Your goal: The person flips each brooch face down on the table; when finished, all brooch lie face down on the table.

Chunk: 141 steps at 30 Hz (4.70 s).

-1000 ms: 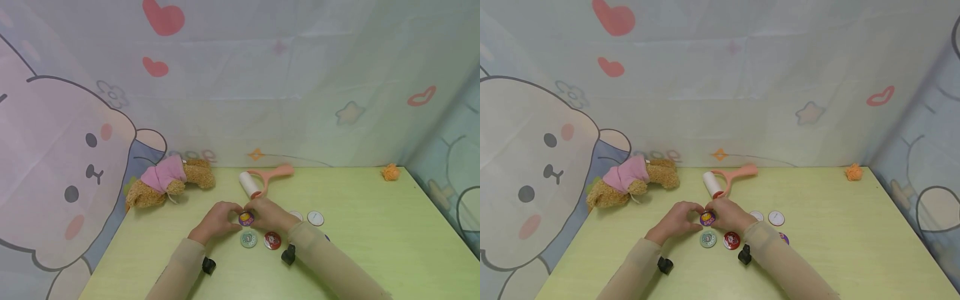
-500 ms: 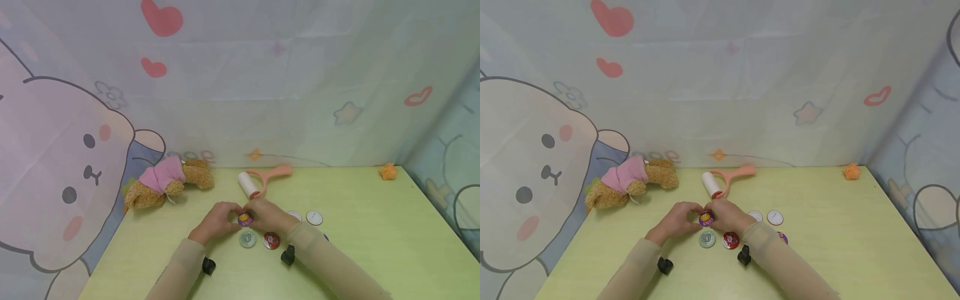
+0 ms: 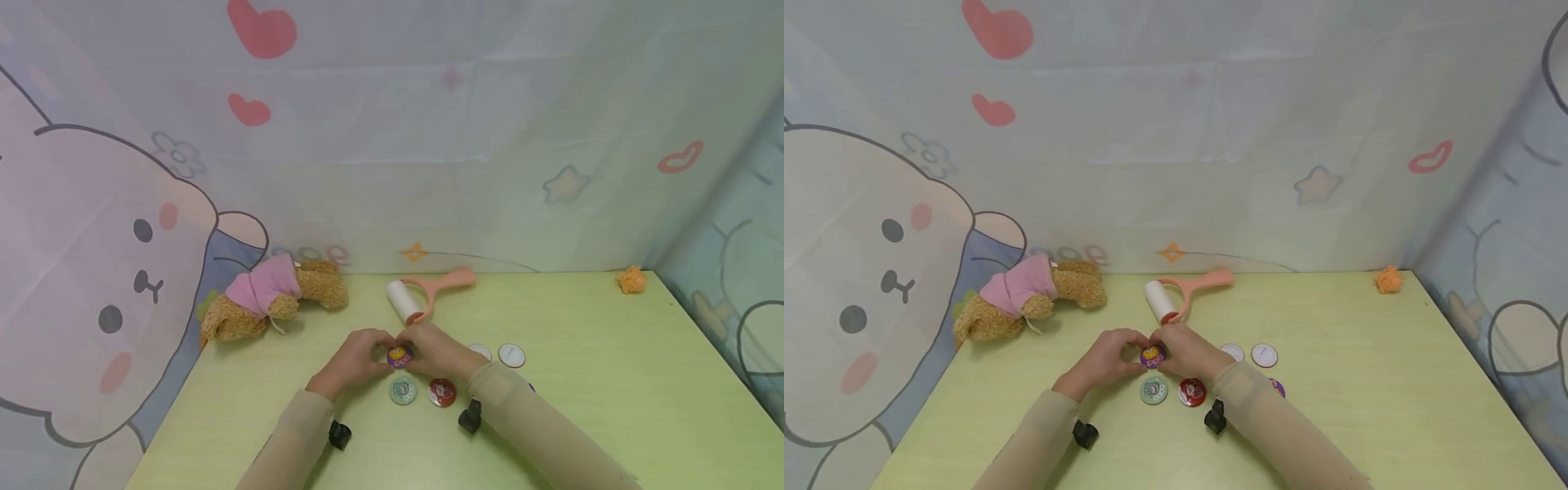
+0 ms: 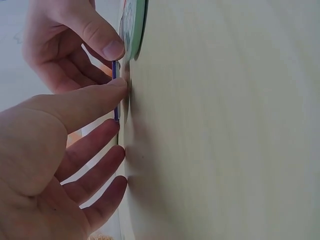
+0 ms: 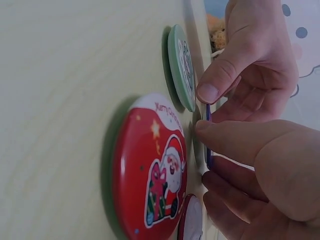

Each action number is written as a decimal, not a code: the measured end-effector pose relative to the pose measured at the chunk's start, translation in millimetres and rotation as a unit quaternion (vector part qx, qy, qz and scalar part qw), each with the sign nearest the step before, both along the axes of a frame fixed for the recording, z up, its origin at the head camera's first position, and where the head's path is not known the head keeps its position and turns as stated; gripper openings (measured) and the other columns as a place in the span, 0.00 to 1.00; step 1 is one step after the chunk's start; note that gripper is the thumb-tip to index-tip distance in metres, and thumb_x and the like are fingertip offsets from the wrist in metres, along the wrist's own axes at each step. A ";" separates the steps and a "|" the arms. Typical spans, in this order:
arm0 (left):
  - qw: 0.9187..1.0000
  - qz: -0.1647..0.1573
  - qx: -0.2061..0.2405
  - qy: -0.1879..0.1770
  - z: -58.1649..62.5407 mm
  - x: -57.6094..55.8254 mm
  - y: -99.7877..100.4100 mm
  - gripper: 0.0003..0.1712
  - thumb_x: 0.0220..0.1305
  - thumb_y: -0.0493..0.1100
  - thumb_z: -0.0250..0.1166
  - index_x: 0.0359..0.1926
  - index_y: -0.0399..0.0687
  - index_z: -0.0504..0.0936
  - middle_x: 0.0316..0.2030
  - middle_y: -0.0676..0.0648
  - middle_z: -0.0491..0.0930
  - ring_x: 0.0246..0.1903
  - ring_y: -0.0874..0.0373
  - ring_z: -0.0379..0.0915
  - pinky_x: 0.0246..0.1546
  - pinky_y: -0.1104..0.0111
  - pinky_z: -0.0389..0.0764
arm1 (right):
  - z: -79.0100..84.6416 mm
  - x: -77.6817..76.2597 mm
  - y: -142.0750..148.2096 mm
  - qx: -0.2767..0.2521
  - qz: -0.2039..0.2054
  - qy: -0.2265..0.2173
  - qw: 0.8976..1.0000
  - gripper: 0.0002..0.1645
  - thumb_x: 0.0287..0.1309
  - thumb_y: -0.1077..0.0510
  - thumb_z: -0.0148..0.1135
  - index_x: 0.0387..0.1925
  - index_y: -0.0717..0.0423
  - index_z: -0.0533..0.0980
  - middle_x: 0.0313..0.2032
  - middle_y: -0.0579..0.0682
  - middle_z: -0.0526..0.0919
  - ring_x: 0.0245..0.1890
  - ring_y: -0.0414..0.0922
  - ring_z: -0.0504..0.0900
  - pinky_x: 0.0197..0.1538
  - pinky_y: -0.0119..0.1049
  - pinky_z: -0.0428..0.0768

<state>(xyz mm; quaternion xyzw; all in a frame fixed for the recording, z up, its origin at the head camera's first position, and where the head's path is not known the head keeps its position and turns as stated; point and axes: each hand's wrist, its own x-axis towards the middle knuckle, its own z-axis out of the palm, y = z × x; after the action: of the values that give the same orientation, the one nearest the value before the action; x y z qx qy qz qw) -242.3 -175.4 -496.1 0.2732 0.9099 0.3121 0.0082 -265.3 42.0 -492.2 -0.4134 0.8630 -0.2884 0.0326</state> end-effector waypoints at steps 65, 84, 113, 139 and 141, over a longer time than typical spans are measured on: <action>0.997 -0.022 0.076 0.002 5.6 -0.3 -5.9 0.08 0.62 0.29 0.74 0.42 0.41 0.90 0.42 0.46 0.89 0.43 0.52 0.87 0.49 0.61 0.87 | -2.5 4.4 18.5 -0.047 -0.037 0.011 0.998 0.08 0.64 0.65 0.71 0.42 0.51 0.87 0.41 0.41 0.88 0.43 0.40 0.84 0.53 0.39 0.83; 0.996 0.004 0.079 0.050 6.1 2.0 -6.0 0.06 0.67 0.34 0.72 0.43 0.45 0.90 0.42 0.47 0.90 0.39 0.56 0.87 0.43 0.67 0.86 | -0.5 7.3 18.5 -0.080 -0.040 0.003 0.996 0.07 0.67 0.66 0.68 0.44 0.55 0.86 0.39 0.48 0.90 0.40 0.39 0.85 0.49 0.39 0.85; 0.996 0.032 0.083 0.018 5.6 1.0 -3.3 0.08 0.68 0.36 0.72 0.47 0.47 0.91 0.44 0.49 0.90 0.41 0.57 0.88 0.40 0.69 0.87 | -2.8 6.4 16.0 -0.127 -0.069 -0.050 0.988 0.12 0.67 0.67 0.67 0.49 0.54 0.83 0.42 0.47 0.90 0.44 0.42 0.88 0.50 0.36 0.86; 0.993 0.018 0.115 0.013 4.1 2.6 -2.9 0.20 0.56 0.28 0.78 0.51 0.38 0.87 0.49 0.41 0.85 0.39 0.49 0.89 0.40 0.69 0.88 | -3.3 7.4 15.0 -0.136 -0.089 -0.058 0.985 0.18 0.61 0.65 0.74 0.52 0.56 0.83 0.51 0.54 0.86 0.40 0.44 0.89 0.45 0.32 0.86; 0.993 0.019 0.114 0.008 4.1 2.7 -2.4 0.21 0.56 0.27 0.78 0.51 0.38 0.88 0.49 0.41 0.85 0.39 0.49 0.89 0.40 0.70 0.88 | -4.0 7.9 14.9 -0.139 -0.087 -0.055 0.985 0.20 0.59 0.67 0.75 0.53 0.58 0.83 0.52 0.55 0.85 0.41 0.45 0.89 0.44 0.32 0.86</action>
<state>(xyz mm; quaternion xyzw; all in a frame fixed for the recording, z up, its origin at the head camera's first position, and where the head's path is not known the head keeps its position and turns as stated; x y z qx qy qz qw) -239.6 -177.8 -492.0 0.2575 0.8735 0.4116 -0.0363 -257.4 56.9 -496.2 -0.3212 0.8441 -0.4293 -0.0032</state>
